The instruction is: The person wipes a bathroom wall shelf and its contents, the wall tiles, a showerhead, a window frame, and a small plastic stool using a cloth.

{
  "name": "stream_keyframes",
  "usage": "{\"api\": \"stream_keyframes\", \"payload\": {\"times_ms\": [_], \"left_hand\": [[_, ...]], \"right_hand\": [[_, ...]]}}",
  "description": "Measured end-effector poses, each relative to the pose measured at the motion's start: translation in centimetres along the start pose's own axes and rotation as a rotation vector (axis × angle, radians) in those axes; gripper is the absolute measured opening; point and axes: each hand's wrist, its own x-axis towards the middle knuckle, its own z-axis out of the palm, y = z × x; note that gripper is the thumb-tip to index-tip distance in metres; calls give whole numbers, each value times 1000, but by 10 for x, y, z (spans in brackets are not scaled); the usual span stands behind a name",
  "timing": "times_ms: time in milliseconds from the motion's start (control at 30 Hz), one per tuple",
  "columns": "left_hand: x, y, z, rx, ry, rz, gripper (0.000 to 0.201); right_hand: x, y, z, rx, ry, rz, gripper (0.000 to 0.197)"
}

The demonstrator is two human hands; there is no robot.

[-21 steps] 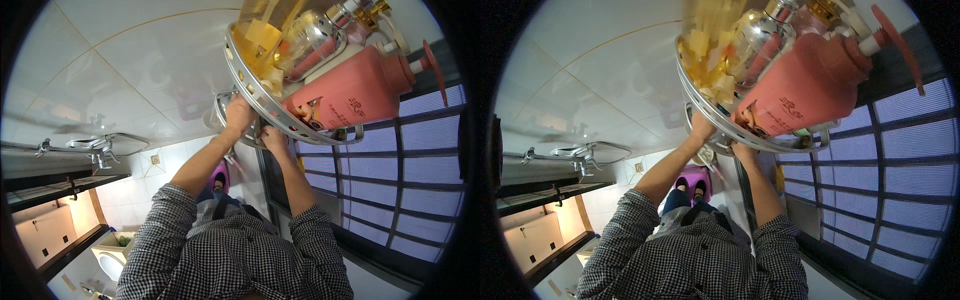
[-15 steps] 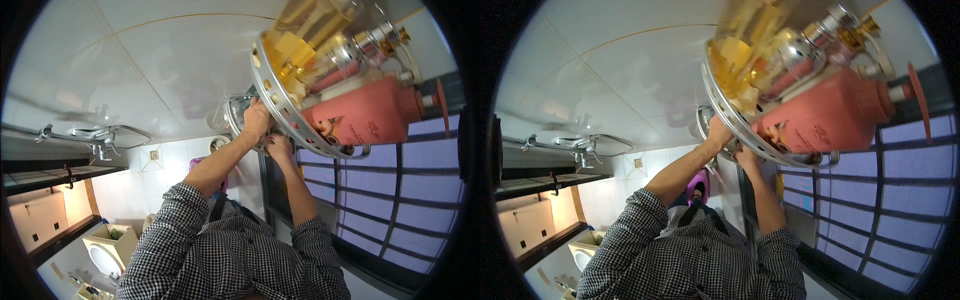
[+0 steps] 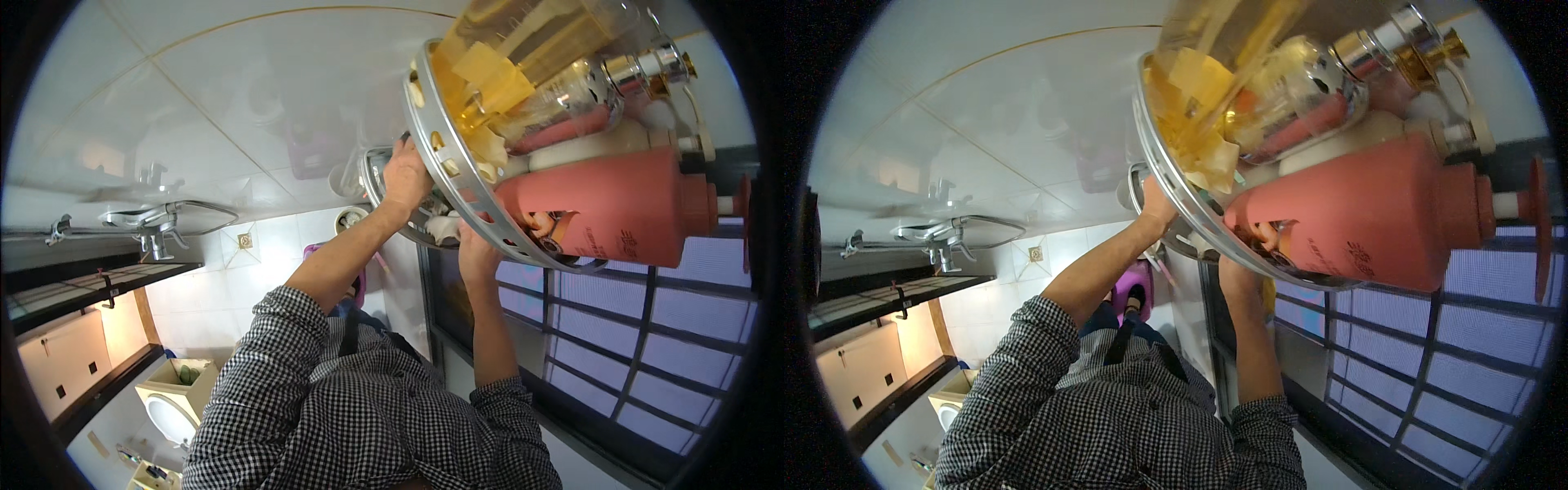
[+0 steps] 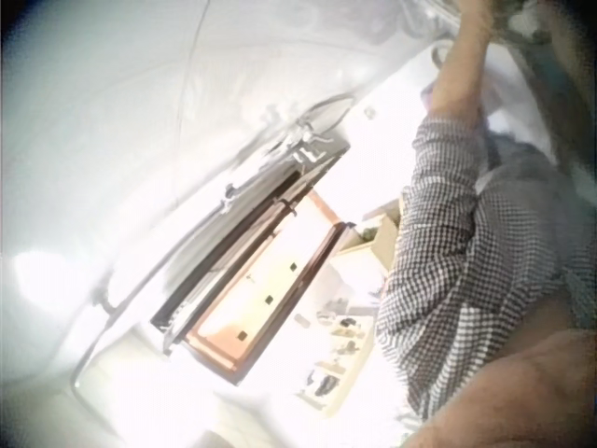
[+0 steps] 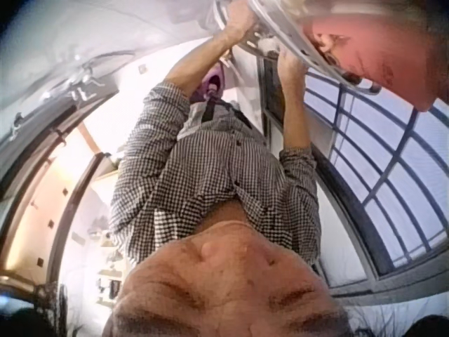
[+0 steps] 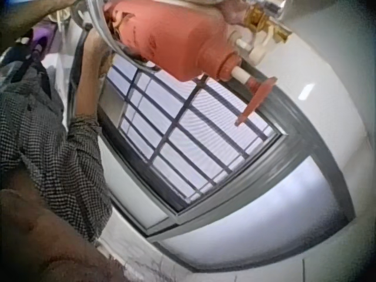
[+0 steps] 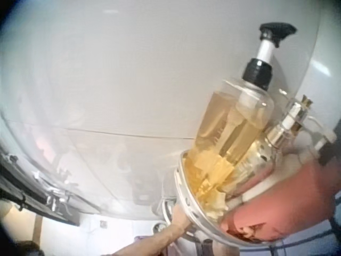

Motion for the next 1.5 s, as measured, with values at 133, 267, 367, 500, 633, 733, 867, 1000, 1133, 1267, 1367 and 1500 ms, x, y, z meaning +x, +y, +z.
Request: {"api": "stream_keyframes", "payload": {"times_ms": [133,267,367,500,633,733,867,1000,1133,1267,1367,1500], "left_hand": [[-25,-17,8,-72,307,207,36],[-60,-26,33,-15,33,105,23],[-57,-27,65,42,-258,91,22],[-30,-63,88,-103,-323,153,26],[-19,-66,58,702,-619,503,35],[-17,-70,45,412,-383,361,37],[-21,-75,58,424,8,725,23],[-26,-37,82,350,-530,520,33],[-32,-10,86,450,-710,351,44],[-15,-52,96,332,-722,292,43],[-3,-103,104,21,-854,21,37],[-12,-98,121,121,-909,71,31]], "right_hand": [[-21,24,-8,52,25,141,12],[-47,6,-15,195,-114,225,11],[-66,-17,-4,294,-179,181,14],[-75,-20,3,303,-134,137,14],[-85,-12,-8,396,-93,246,16],[-88,-14,-5,502,-50,335,17],[-77,-34,4,471,125,421,19],[-82,-24,23,200,70,393,19],[-88,-20,30,213,28,423,17],[-82,-16,35,340,66,458,12],[-85,-22,38,418,61,445,13],[-93,-20,25,431,47,442,13]]}}
